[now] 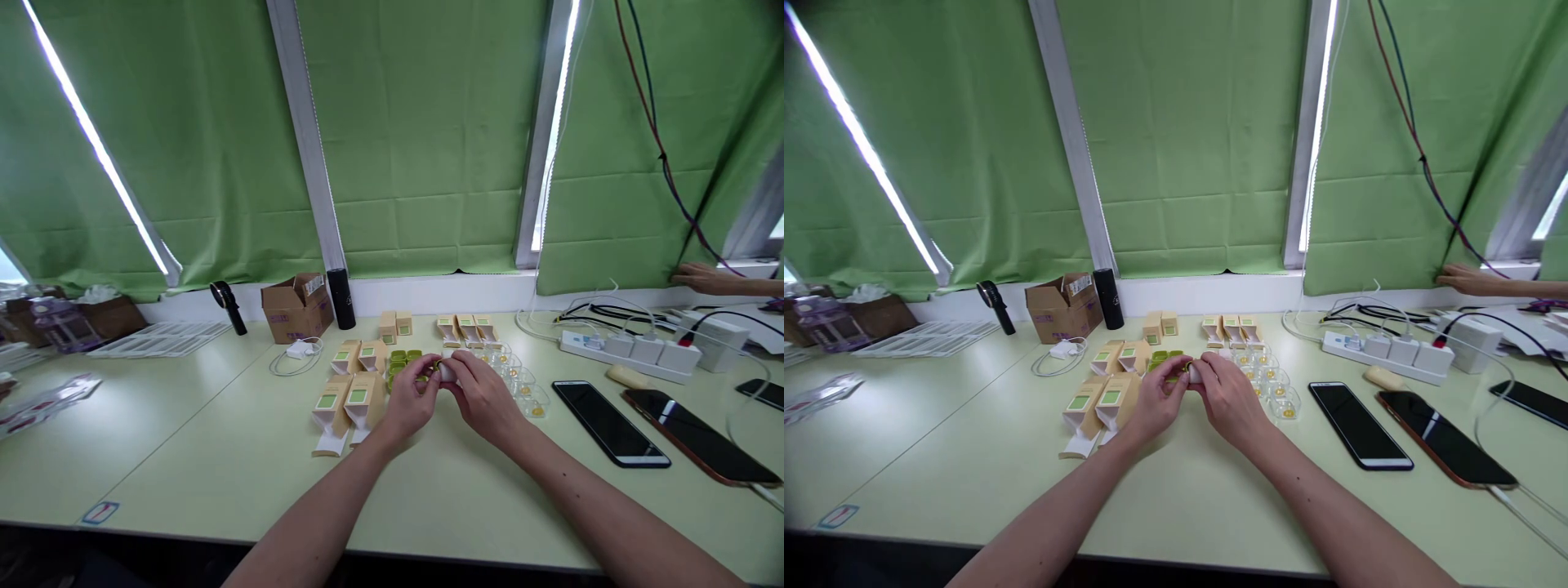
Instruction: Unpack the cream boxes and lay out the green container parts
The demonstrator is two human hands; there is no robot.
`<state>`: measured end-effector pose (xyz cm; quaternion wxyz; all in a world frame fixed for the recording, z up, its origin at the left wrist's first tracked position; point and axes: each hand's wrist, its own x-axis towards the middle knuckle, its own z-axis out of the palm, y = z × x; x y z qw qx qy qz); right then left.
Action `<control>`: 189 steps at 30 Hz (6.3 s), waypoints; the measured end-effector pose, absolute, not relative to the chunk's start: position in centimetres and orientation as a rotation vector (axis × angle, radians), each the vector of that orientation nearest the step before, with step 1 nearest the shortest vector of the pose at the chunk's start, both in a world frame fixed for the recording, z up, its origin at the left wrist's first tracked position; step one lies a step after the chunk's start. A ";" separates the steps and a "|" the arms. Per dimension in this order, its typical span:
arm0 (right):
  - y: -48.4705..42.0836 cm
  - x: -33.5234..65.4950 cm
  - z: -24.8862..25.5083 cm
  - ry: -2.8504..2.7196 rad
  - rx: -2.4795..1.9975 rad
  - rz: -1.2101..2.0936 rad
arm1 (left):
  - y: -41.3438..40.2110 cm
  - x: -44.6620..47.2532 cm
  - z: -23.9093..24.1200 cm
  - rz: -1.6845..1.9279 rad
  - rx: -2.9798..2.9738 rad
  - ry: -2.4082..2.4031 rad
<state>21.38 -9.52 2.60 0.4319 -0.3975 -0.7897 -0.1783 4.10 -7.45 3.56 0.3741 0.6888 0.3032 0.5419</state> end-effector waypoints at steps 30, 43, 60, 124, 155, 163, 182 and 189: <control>-8.8 21.0 1.7 -1.850 -1.028 -0.069 | -6.2 3.4 3.5 1.309 2.018 0.851; -9.2 19.6 2.5 -1.430 -1.108 0.499 | -6.4 4.0 3.3 1.286 1.951 0.979; -7.6 23.3 4.2 -0.706 -0.496 1.325 | -4.9 3.4 2.2 1.505 1.680 0.955; -9.0 26.0 1.6 -2.188 -1.652 -0.468 | -5.7 3.4 2.8 1.590 1.752 1.037; -10.1 22.7 3.4 -1.913 -1.236 -0.298 | -6.2 3.3 3.2 1.566 1.639 0.861; -8.5 20.4 4.4 -1.799 -1.056 -0.315 | -6.4 3.4 3.7 1.602 1.493 0.665; -8.9 18.1 2.5 -1.627 -1.016 -0.154 | -6.6 4.5 3.6 1.358 1.319 0.696; -9.0 18.6 2.9 -1.631 -1.026 -0.145 | -6.9 4.8 3.8 1.282 1.329 0.653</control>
